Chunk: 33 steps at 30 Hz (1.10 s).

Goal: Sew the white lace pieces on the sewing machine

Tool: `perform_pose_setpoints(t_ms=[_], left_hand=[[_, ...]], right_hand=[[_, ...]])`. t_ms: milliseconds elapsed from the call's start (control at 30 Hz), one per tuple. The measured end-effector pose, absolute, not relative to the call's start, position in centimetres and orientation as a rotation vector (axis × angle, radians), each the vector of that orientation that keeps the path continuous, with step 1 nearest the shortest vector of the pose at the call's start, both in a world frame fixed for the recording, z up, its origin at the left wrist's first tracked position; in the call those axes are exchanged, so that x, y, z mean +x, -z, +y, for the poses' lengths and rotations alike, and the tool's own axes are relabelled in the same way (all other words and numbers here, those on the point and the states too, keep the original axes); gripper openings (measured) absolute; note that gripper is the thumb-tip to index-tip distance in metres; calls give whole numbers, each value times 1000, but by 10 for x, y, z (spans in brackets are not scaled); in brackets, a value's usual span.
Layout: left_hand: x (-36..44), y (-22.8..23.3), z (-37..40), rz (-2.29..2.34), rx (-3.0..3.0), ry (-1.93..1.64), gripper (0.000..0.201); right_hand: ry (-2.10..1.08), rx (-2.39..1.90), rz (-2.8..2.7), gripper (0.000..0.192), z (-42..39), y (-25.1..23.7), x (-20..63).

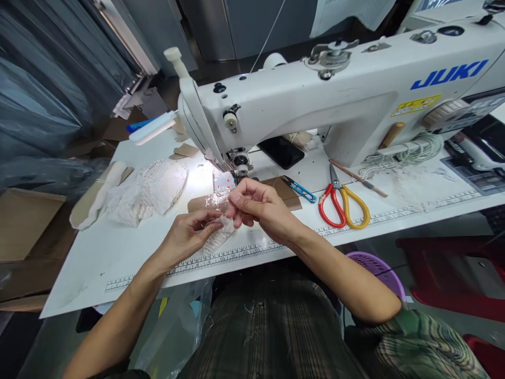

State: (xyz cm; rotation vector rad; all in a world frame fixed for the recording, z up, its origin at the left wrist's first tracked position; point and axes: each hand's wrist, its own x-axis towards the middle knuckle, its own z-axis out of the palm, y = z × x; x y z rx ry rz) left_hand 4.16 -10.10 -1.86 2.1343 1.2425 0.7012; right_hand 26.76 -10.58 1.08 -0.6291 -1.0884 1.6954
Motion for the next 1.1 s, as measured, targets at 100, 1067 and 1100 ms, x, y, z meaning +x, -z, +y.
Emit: perform_pose_setpoints(t_ms=[100,1067,1100], left_hand=[[29,17,-90,1419,2195,-811,17],[33,42,-30,931,2928,-432,37],[35,43,-24,914,2952,-396,37]], right_hand=[[-1652,-540,-1204,18,-136,-45,293],[-1120,-708,-2310,25,-182,47,330],[-1336,-671,-2251,28,-191,43,335]])
